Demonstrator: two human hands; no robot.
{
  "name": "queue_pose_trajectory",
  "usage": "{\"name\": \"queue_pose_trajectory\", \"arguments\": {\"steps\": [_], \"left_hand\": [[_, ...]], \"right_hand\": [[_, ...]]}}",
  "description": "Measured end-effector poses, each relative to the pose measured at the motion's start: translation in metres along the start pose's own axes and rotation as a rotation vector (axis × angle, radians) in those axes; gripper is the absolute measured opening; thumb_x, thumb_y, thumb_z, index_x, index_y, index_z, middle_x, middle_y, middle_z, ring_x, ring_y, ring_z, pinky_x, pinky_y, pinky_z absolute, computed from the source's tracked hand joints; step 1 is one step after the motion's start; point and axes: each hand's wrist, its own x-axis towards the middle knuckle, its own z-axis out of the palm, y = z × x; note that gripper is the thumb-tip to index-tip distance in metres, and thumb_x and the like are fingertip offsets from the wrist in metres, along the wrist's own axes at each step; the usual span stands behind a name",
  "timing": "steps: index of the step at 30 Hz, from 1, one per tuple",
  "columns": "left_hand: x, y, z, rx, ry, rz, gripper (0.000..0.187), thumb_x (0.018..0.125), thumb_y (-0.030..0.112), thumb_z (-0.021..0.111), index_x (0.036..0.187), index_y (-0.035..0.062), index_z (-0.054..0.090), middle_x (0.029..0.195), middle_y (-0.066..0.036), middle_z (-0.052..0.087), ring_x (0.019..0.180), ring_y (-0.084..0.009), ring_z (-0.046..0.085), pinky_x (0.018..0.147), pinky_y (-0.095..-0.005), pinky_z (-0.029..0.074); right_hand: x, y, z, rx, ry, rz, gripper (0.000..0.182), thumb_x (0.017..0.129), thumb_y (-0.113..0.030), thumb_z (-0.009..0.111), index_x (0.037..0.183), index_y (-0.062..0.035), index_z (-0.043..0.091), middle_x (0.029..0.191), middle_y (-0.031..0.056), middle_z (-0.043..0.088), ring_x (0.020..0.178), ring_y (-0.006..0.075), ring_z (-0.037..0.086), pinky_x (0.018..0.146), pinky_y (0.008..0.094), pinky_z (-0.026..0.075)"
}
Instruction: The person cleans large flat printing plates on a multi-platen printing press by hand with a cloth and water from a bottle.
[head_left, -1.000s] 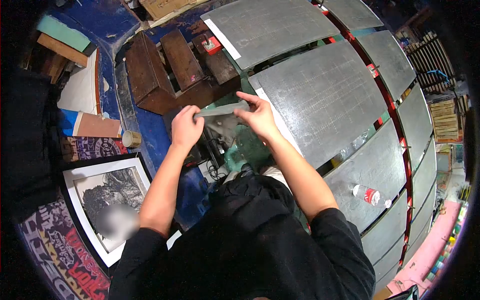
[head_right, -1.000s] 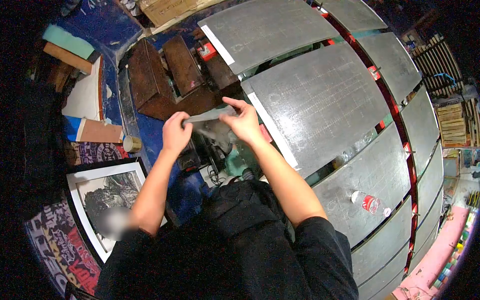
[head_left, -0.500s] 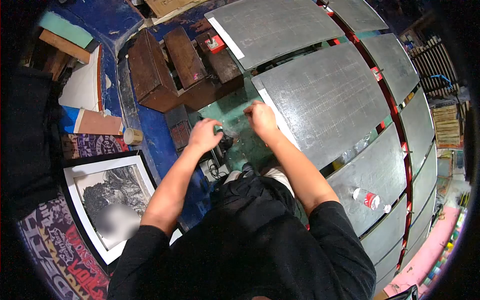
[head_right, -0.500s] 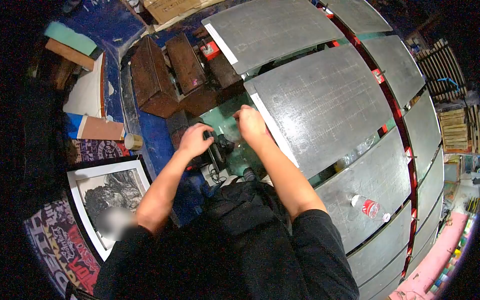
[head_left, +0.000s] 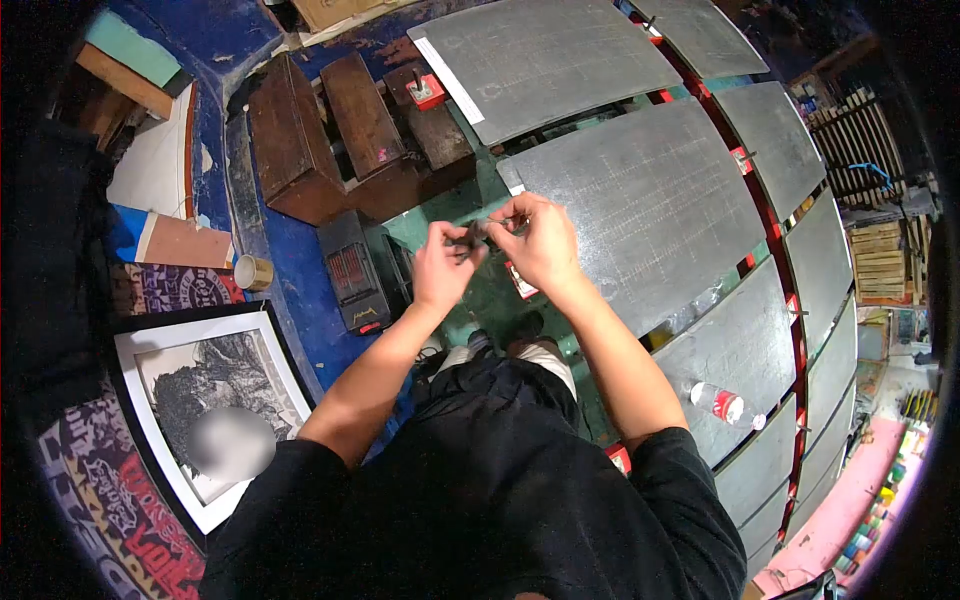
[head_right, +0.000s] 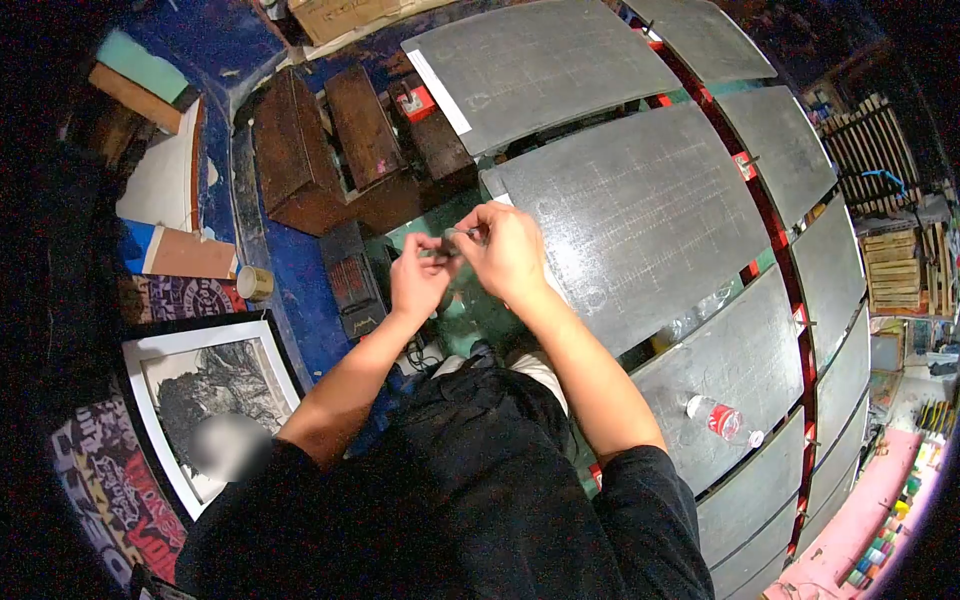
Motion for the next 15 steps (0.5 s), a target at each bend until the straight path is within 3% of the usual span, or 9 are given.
{"name": "queue_pose_trajectory", "arguments": {"steps": [2,4,6,8,11,15], "left_hand": [[0.002,-0.011,-0.017,0.152,0.126,0.182,0.017,0.090,0.003,0.075,0.098,0.0002,0.060,0.106,-0.013,0.079,0.084,-0.0206,0.078,0.074,-0.0334,0.062],[0.002,-0.006,-0.036,0.220,0.171,0.272,0.010,0.091,0.003,0.073,0.096,-0.0001,0.065,0.103,-0.014,0.079,0.082,-0.0218,0.078,0.076,-0.0336,0.061],[0.000,0.014,-0.051,0.271,0.186,0.418,0.017,0.089,0.002,0.075,0.105,0.0019,0.071,0.102,-0.013,0.078,0.082,-0.0228,0.077,0.078,-0.0329,0.061],[-0.004,0.038,-0.059,0.270,0.158,0.533,0.017,0.087,0.001,0.076,0.103,0.0007,0.071,0.099,-0.013,0.077,0.082,-0.0230,0.077,0.077,-0.0325,0.061],[-0.015,0.071,-0.053,0.187,0.069,0.470,0.015,0.086,-0.001,0.077,0.100,-0.0012,0.072,0.097,-0.013,0.075,0.082,-0.0232,0.076,0.076,-0.0325,0.061],[-0.013,0.042,-0.047,0.158,0.080,0.370,0.013,0.090,0.001,0.075,0.102,-0.0047,0.074,0.098,-0.013,0.076,0.082,-0.0201,0.074,0.079,-0.0305,0.058]], "right_hand": [[-0.003,-0.012,-0.005,0.015,0.004,-0.008,0.018,0.081,-0.020,0.084,0.086,-0.0047,0.075,0.081,0.0105,0.071,0.074,0.0269,0.069,0.070,0.0395,0.055],[-0.006,-0.021,-0.008,0.133,0.024,-0.017,0.019,0.084,-0.016,0.083,0.087,-0.0004,0.071,0.081,0.0080,0.071,0.073,0.0159,0.066,0.068,0.0321,0.053],[-0.010,-0.017,0.002,0.234,0.010,-0.012,0.020,0.084,-0.017,0.082,0.088,-0.0001,0.071,0.079,0.0085,0.070,0.071,0.0177,0.066,0.067,0.0336,0.053],[-0.009,-0.018,0.007,0.335,-0.006,-0.006,0.021,0.085,-0.018,0.081,0.090,0.0002,0.071,0.077,0.0089,0.069,0.070,0.0194,0.067,0.067,0.0351,0.053],[-0.011,-0.035,0.005,0.454,-0.137,0.114,0.019,0.088,-0.017,0.079,0.088,0.0005,0.071,0.072,0.0053,0.068,0.065,0.0109,0.062,0.062,0.0306,0.051],[-0.010,-0.029,0.009,0.357,-0.124,0.055,0.019,0.088,-0.016,0.079,0.087,0.0005,0.071,0.072,0.0044,0.068,0.064,0.0099,0.060,0.061,0.0295,0.050]]}}
